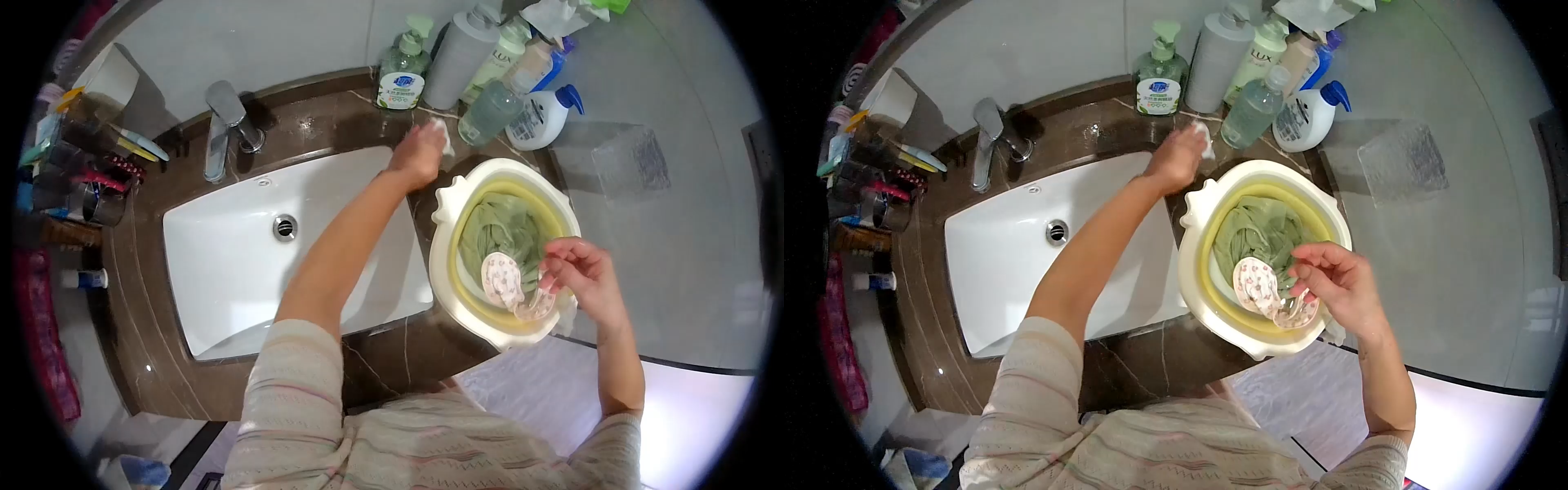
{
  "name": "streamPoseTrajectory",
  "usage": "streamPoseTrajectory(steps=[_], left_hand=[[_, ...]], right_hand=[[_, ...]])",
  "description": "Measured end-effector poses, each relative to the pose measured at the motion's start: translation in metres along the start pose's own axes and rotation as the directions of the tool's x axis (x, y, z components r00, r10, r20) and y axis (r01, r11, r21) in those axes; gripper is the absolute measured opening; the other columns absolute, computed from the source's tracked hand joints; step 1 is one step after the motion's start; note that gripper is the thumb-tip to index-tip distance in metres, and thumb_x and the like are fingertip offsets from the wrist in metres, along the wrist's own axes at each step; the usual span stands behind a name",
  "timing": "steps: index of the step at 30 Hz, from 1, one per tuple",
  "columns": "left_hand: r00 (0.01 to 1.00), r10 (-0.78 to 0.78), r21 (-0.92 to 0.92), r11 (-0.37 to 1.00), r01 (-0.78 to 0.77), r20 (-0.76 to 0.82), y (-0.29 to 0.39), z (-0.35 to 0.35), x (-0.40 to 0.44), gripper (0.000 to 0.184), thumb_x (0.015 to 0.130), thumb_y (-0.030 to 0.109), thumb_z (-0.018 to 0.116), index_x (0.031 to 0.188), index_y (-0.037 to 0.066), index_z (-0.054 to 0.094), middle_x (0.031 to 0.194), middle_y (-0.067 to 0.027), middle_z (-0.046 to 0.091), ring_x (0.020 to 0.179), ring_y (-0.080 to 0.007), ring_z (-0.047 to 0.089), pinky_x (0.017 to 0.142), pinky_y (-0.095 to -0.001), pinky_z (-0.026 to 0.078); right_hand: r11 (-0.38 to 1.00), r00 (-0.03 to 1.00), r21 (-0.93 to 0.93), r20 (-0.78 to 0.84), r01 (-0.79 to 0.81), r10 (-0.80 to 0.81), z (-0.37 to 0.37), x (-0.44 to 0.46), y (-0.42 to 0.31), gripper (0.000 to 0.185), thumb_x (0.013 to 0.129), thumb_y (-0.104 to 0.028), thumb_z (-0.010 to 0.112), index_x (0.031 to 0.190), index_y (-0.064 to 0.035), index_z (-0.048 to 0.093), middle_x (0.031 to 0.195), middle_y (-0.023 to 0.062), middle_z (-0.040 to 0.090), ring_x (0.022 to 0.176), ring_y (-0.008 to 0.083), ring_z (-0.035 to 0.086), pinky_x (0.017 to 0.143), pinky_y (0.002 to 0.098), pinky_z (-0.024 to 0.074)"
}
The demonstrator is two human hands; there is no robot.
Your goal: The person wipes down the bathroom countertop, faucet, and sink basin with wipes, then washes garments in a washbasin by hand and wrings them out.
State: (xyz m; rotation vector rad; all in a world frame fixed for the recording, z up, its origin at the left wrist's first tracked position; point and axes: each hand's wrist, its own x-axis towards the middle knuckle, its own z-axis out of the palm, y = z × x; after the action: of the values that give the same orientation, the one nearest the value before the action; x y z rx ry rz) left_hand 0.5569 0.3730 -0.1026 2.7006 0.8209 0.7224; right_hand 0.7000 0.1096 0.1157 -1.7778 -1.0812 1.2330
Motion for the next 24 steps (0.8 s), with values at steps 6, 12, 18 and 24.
streamPoseTrajectory(steps=[6, 12, 18, 24], left_hand=[[0.999, 0.024, 0.026, 0.999, -0.025, 0.039, 0.0, -0.023, -0.039, 0.028, 0.085, 0.016, 0.05, 0.11, 0.007, 0.056, 0.131, -0.0073, 0.045, 0.127, -0.0253, 0.036, 0.103, -0.0506, 0.026], [0.946, -0.325, 0.427, 0.857, 0.288, 0.013, -0.042, -0.073, -0.055, 0.035, 0.089, 0.025, 0.042, 0.116, 0.006, 0.052, 0.132, -0.0095, 0.044, 0.13, -0.0278, 0.031, 0.102, -0.0576, 0.022], [0.774, -0.629, 0.539, 0.628, 0.561, -0.073, -0.11, -0.119, -0.09, 0.045, 0.091, 0.03, 0.038, 0.124, -0.001, 0.046, 0.138, -0.0146, 0.038, 0.131, -0.033, 0.027, 0.103, -0.053, 0.023], [0.788, -0.602, 0.521, 0.636, 0.569, -0.125, -0.103, -0.117, -0.087, 0.046, 0.088, 0.026, 0.045, 0.121, -0.005, 0.047, 0.131, -0.0191, 0.043, 0.125, -0.0342, 0.034, 0.098, -0.0475, 0.031]], right_hand=[[0.995, 0.994, -0.039, 0.07, 0.088, -0.085, 0.019, 0.042, -0.028, 0.016, 0.088, -0.007, 0.055, 0.102, -0.0008, 0.059, 0.084, 0.0043, 0.063, 0.066, 0.0092, 0.061, 0.056, 0.0206, 0.0455], [0.978, 0.961, -0.062, 0.205, 0.2, -0.184, 0.045, 0.075, -0.048, 0.016, 0.089, -0.009, 0.054, 0.101, -0.0008, 0.06, 0.081, 0.0027, 0.062, 0.064, 0.007, 0.058, 0.056, 0.0198, 0.0444], [0.842, 0.9, -0.328, 0.064, 0.428, -0.432, 0.064, 0.144, -0.097, 0.025, 0.088, -0.015, 0.051, 0.104, 0.0016, 0.058, 0.079, 0.0054, 0.062, 0.061, 0.0107, 0.06, 0.057, 0.0225, 0.046], [0.319, 0.737, -0.865, 0.084, 0.389, -0.671, 0.089, 0.263, -0.143, 0.051, 0.081, -0.031, 0.059, 0.12, 0.002, 0.049, 0.087, 0.0129, 0.065, 0.056, 0.0164, 0.063, 0.048, 0.0256, 0.0482]])
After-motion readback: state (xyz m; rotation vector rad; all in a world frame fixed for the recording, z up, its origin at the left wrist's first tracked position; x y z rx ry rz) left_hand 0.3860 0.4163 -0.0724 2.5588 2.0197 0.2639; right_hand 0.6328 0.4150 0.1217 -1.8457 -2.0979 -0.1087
